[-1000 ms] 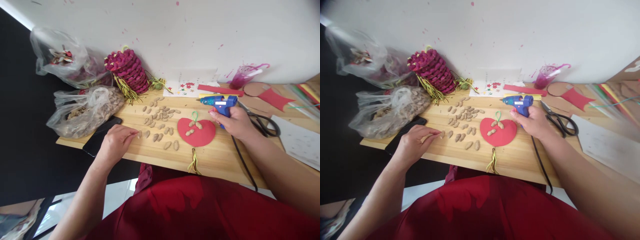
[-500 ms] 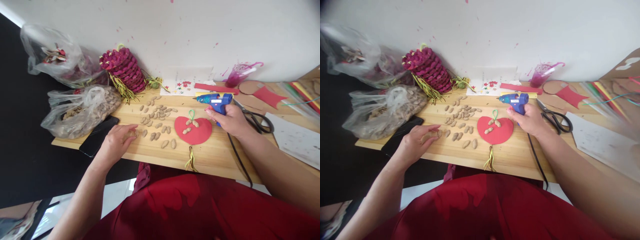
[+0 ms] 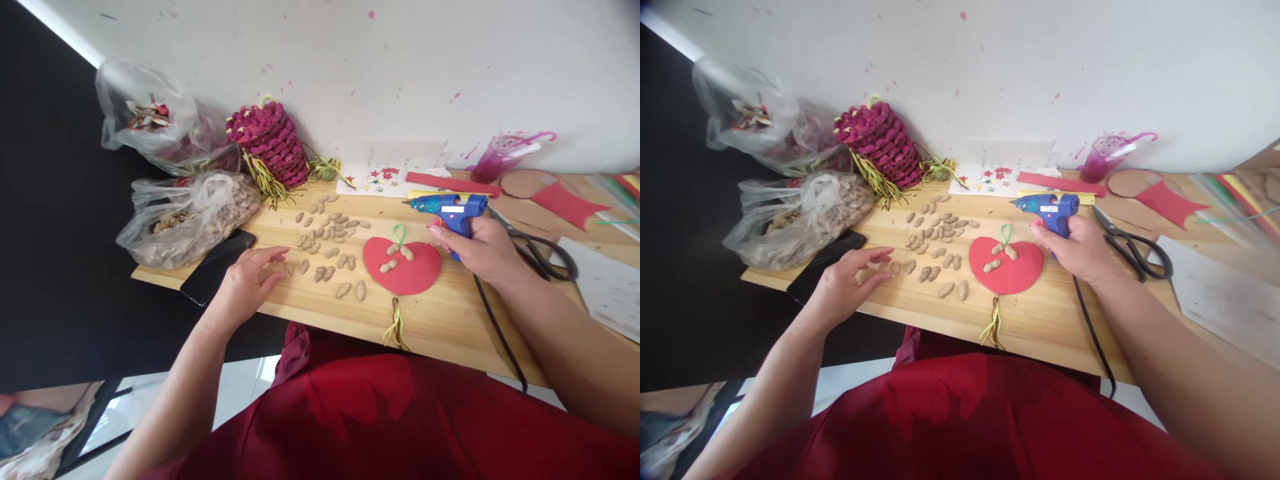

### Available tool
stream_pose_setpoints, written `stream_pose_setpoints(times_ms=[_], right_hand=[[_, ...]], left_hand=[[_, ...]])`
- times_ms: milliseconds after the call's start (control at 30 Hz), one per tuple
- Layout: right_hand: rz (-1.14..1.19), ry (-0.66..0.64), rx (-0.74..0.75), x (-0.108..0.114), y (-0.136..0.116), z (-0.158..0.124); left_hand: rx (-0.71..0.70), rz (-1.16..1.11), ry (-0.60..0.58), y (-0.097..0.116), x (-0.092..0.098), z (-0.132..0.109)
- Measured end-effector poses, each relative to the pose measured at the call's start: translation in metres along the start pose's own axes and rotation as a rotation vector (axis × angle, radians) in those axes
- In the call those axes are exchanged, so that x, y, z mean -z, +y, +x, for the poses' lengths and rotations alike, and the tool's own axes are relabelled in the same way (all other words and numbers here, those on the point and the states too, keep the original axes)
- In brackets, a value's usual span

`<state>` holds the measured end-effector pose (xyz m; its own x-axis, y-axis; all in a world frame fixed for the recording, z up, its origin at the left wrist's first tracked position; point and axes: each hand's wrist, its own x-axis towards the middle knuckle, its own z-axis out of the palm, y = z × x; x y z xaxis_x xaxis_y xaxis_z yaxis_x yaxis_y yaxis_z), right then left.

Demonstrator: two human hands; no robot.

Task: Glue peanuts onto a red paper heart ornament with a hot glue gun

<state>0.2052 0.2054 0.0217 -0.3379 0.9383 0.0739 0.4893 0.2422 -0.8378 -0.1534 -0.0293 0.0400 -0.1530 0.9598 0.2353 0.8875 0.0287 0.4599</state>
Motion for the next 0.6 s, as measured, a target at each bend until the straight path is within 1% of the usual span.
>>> stream_pose_setpoints(times_ms=[200, 367, 600], right_hand=[[0.022, 0.006, -0.015, -0.0006, -0.0012, -0.0020], [0.055, 0.007, -0.023, -0.0016, -0.0025, -0.0033], [-0.017, 0.004, -0.014, 0.0000, -0.0058, -0.0031]], left_hand=[[-0.007, -0.033, -0.022, 0.0029, -0.0069, 0.0026], [-0.040, -0.038, -0.047, 0.0044, -0.0063, 0.0007], [-0.076, -0.057, -0.090, 0.0103, -0.0068, -0.0049]])
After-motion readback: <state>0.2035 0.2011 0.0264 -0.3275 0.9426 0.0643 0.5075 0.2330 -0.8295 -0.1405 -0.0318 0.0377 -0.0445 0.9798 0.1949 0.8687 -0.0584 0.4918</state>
